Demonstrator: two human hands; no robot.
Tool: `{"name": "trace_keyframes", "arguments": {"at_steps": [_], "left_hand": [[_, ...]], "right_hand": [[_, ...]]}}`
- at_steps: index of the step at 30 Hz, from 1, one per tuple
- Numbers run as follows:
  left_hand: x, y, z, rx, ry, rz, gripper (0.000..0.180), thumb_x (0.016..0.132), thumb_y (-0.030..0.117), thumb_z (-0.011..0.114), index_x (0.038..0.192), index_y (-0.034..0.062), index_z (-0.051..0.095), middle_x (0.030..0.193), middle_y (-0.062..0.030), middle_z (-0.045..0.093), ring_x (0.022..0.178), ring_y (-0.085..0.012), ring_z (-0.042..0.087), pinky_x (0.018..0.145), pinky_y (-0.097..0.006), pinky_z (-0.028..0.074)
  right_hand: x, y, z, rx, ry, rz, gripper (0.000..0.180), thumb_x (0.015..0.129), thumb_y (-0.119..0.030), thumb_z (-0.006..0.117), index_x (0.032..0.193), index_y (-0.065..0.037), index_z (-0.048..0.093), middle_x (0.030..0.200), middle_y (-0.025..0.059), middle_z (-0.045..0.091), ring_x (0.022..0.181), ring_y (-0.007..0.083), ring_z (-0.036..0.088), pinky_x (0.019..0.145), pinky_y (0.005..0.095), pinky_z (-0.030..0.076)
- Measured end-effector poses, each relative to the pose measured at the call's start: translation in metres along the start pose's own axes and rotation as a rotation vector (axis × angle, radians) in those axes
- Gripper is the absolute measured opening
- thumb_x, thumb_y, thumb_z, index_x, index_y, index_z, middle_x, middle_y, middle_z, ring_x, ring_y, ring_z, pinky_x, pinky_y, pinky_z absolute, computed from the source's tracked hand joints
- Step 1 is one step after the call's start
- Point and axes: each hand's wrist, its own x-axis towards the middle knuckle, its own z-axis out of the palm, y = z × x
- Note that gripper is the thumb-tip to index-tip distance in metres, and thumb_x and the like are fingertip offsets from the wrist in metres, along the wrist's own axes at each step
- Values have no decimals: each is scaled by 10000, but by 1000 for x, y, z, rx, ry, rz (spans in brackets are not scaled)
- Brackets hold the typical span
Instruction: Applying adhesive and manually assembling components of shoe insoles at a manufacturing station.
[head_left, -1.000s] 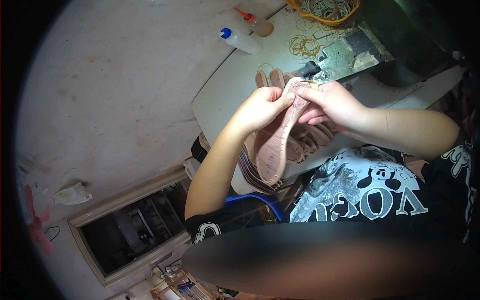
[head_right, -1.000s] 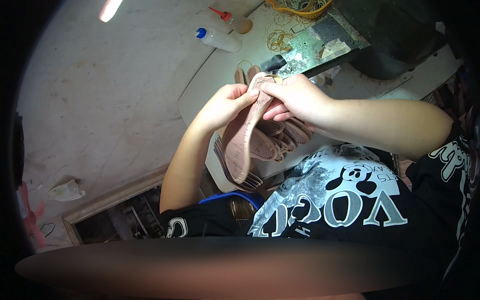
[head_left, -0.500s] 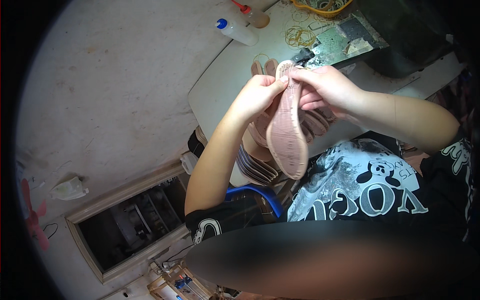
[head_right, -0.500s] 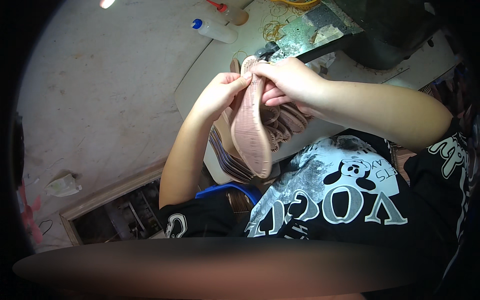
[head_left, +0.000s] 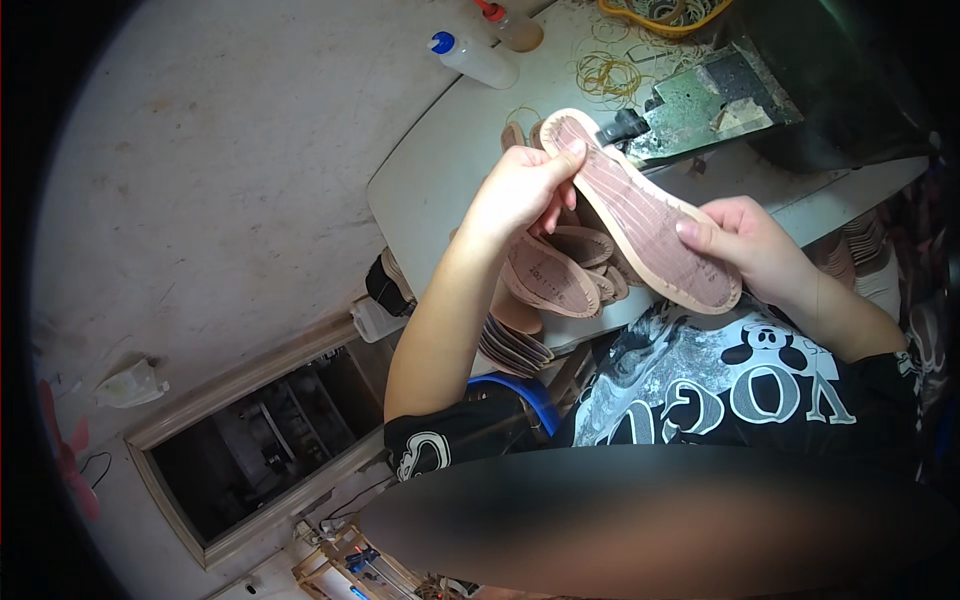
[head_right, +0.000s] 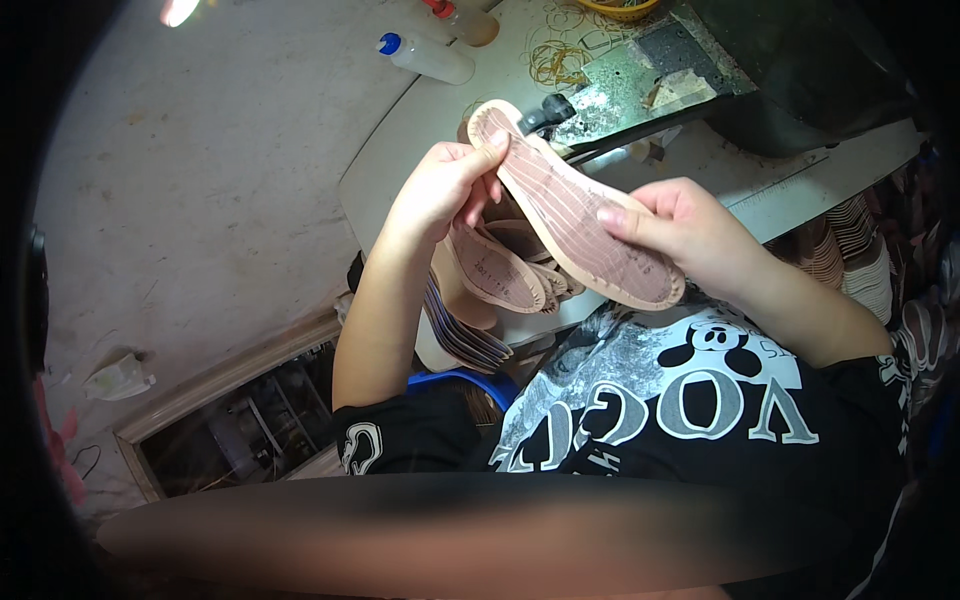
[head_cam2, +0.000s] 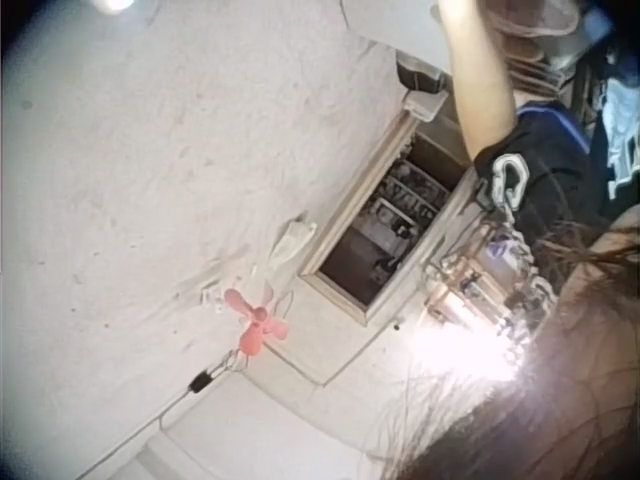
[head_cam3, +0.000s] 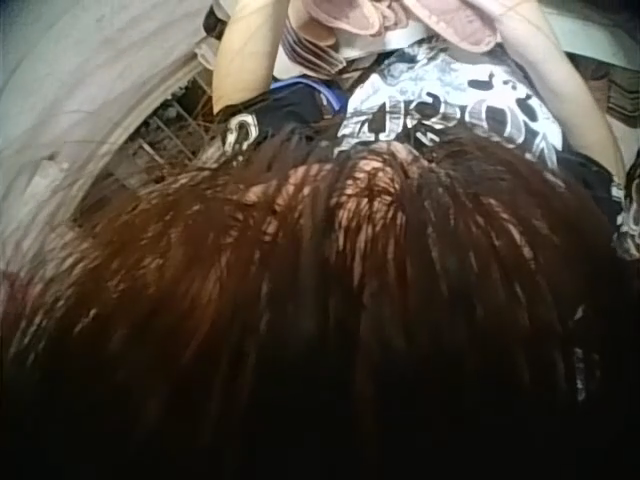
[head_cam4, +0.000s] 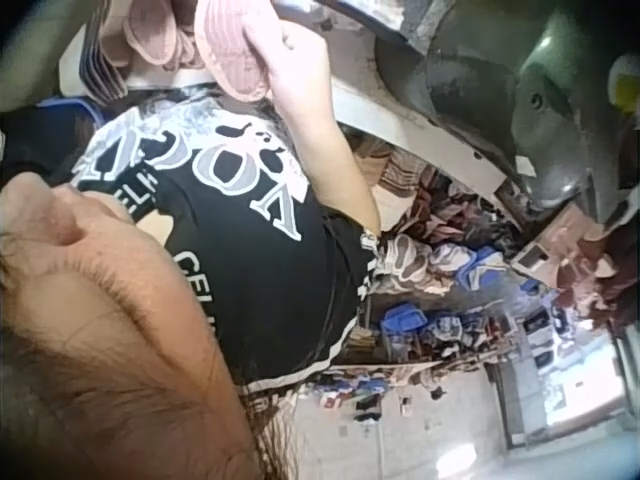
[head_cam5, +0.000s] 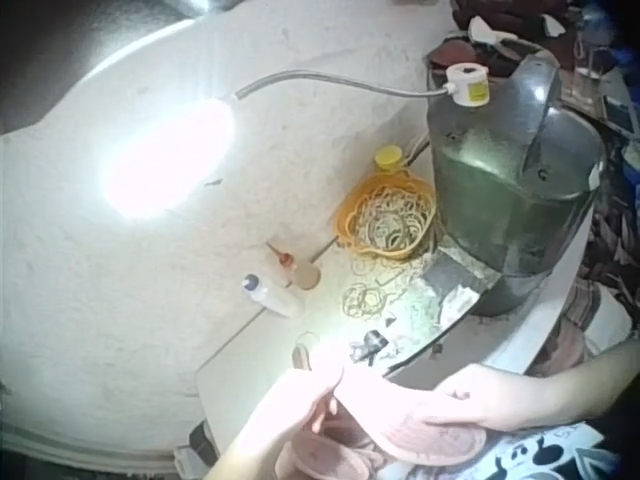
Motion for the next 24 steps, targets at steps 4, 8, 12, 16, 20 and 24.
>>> {"name": "trace_keyframes", "arguments": {"at_steps": [4,8,12,16,20,24], "left_hand": [[15,1,3,43,74,32,522,907,444,595,550,68,540,397,19,414,309,-72,312,337,-235,287],[25,-9,-5,-49,161,87,500,915,405,594,566,53,533,418,8,422,324,-84,332,343,-246,289],[9,-41,-22,-254,186,309,435,953,362,544,668,33,554,442,2,443,340,-89,370,365,-237,320],[-60,-93,-52,-361,286,410,405,999,335,448,783,18,580,561,-45,555,433,-89,496,454,-213,409],[-100,-214,-70,-67,994,13,556,971,481,420,1008,-53,567,865,-202,653,785,-277,632,759,-353,490],[-100,-311,-32,176,931,-314,869,894,634,432,1277,-146,449,1221,-352,529,1211,-413,500,1019,-386,380]], "right_hand": [[9,0,-4,65,9,-45,320,925,-252,612,1001,55,661,855,69,687,731,65,628,690,211,504],[32,2,3,181,-7,-45,302,931,-238,598,997,52,655,889,87,690,755,95,647,701,232,517],[45,19,29,82,-89,-95,296,941,-248,588,1028,29,643,928,67,680,803,90,631,744,251,513],[29,17,67,-4,-222,-72,323,961,-293,568,1120,-14,601,969,5,633,900,62,567,839,250,461],[67,42,88,-596,-229,-479,560,883,-135,621,1360,-14,354,1256,144,508,1210,233,474,1009,333,383],[73,68,84,-1113,-51,-888,707,771,-44,671,1388,-41,325,1315,197,453,1247,376,431,1061,420,346]]}}
